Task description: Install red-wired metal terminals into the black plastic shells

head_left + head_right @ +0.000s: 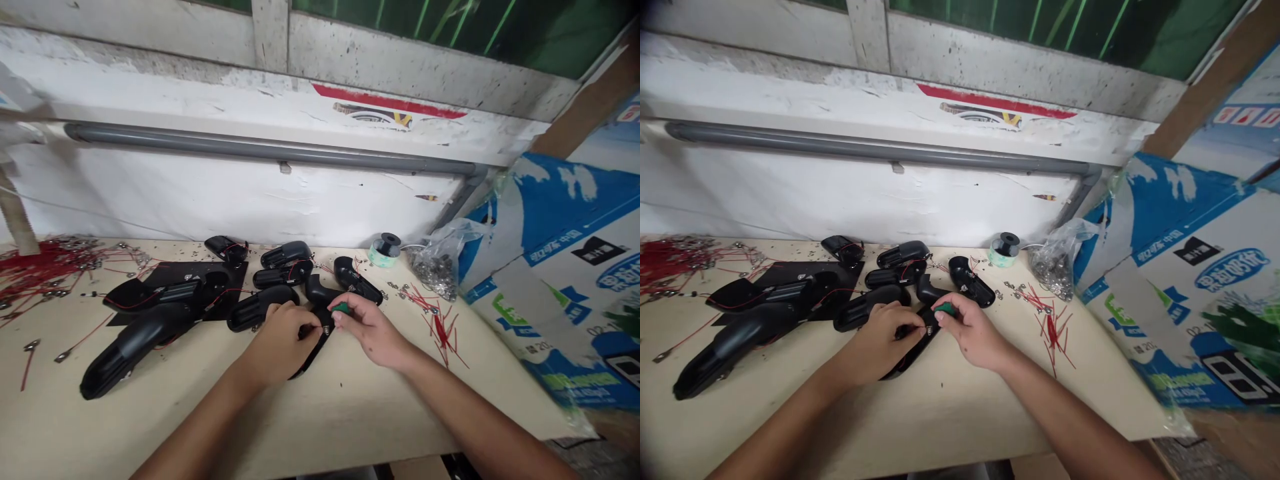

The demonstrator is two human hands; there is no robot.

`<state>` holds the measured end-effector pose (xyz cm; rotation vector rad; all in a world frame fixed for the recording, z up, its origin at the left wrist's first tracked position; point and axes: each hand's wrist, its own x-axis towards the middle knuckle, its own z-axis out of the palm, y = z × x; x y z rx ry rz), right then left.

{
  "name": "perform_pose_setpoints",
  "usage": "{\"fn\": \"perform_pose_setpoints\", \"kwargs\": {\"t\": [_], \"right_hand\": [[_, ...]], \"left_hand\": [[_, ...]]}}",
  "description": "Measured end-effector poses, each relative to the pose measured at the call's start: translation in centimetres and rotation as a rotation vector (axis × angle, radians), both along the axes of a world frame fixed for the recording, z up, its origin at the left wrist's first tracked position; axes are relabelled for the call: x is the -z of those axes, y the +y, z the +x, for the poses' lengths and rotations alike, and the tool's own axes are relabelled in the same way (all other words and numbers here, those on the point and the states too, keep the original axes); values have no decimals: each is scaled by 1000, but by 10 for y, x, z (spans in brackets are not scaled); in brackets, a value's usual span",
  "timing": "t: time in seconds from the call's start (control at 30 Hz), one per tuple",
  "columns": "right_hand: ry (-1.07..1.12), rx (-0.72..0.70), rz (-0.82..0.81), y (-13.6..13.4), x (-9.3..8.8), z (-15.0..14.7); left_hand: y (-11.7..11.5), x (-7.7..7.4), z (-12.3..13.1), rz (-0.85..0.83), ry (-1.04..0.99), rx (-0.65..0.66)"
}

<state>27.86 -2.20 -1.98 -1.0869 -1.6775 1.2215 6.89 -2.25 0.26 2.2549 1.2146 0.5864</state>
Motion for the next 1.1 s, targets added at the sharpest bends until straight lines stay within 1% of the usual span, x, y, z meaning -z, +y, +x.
{"fn": "perform_pose_setpoints", "kwargs": {"t": [0.13, 0.27, 0.43, 0.57, 0.67, 0.77, 0.93, 1.1], "right_hand": [[-39, -42, -9, -5, 1, -7], [-53, -45, -40, -8, 3, -10], [-14, -66, -37, -7, 4, -9], [-60, -73, -48, -5, 5, -8], [-77, -58, -29, -5, 6, -8], [-106, -14, 5, -7, 6, -8], [-115, -57, -60, -6, 5, -6], [-94, -29, -75, -6, 5, -7]], "left_hand": [[0, 0, 2, -3, 11, -3], [0, 0, 3, -1, 0, 5], [0, 1, 3, 33, -21, 29], [0, 2, 2, 61, -31, 42], [1, 3, 1, 87, -40, 44], [0, 2, 0, 91, -40, 47], [0, -2, 0, 85, -36, 67], [0, -3, 0, 77, -25, 68]]}}
